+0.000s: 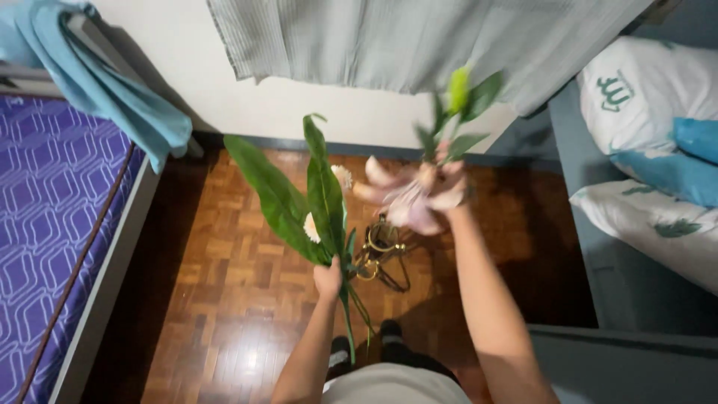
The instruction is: Arrange artificial flowers in a vase and fold a blue cloth on a bed.
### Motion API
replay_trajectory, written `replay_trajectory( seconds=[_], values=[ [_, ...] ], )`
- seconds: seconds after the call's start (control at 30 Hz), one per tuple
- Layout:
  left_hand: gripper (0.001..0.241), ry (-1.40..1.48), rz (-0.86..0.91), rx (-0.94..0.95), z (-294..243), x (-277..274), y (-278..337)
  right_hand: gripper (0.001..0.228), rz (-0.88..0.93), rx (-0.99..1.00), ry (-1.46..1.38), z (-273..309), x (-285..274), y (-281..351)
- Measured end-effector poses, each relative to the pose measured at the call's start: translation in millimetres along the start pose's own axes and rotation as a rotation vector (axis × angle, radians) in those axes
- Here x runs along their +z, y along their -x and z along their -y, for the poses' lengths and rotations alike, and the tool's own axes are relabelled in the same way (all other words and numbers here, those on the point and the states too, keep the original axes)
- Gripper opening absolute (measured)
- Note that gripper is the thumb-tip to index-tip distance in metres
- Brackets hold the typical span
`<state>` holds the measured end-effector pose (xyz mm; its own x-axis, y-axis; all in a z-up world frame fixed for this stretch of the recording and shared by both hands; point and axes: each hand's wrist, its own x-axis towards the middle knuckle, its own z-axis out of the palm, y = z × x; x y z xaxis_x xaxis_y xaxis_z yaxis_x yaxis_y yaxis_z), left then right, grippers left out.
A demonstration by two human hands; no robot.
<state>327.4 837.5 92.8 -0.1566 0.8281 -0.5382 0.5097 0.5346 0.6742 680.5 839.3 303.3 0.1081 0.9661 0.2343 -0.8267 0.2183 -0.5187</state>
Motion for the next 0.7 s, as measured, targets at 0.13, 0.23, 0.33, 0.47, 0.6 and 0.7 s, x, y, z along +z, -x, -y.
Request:
replay_trajectory(
  seconds=[0.13, 0.23, 0.33, 0.47, 0.6, 0.7],
  values=[
    [0.053, 0.100, -0.024, 0.030, 12.9, 11.4, -14.9, 0.049, -0.623, -0.252, 1.321, -29.0, 77.1, 15.9],
    [0.047, 0.189, -0.072, 0.059, -8.5, -4.2, 1.5, 0.056, -0.598, -0.063, 1.544, -28.6, 118.8, 25.3],
    [0.048, 0.286, -0.138, 0.103, -24.5, -9.3, 8.1, 0.056, -0.561, 0.106, 1.544, -42.6, 73.7, 18.7],
    [0.048, 0.407, -0.179, 0.141, -44.5, -27.9, 22.6, 0.042, -0.804, 0.560, 1.487, -63.2, -94.5, 7.6],
    [0.046, 0.447, -0.173, 0.138, -42.1, -23.9, 19.8, 0.027, -0.208, -0.045, 1.944, -54.4, -0.4, 30.0],
    [0.045, 0.491, -0.198, 0.231, -30.7, -11.3, 12.8, 0.022, -0.233, -0.039, 1.885, -53.1, 14.3, 27.2]
  ],
)
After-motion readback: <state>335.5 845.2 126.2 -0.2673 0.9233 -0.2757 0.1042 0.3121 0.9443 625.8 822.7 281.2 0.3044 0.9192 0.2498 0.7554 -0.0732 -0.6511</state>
